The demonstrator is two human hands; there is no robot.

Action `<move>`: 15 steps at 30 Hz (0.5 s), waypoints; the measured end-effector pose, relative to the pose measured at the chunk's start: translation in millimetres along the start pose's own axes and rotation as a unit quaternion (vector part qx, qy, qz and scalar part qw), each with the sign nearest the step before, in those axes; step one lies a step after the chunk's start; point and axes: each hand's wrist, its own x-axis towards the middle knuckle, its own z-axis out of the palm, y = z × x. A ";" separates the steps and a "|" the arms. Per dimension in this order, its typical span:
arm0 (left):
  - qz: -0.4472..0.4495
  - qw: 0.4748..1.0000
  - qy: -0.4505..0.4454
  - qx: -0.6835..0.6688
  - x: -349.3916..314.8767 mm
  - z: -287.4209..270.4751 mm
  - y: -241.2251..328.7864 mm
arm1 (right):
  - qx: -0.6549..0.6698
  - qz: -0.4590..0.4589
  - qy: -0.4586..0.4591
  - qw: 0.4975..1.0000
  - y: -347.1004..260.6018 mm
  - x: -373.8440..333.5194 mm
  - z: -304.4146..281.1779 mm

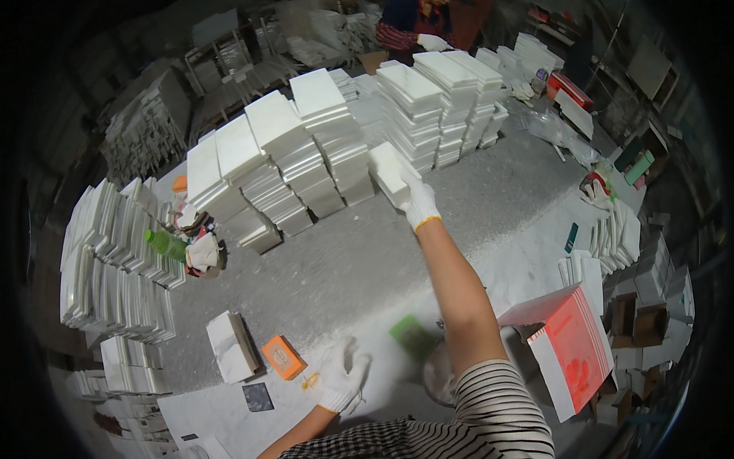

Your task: The person wipes the surfaces of white rectangular tiles with a yellow sponge, then uses a metal scraper to remove residue from the edges. They repeatedly pick up tiles, clean them, and place them into stacks on the table.

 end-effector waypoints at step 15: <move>0.008 0.999 -0.040 0.021 11.7 -3.5 4.3 | -0.013 -0.005 0.003 1.000 32.3 81.9 -3.2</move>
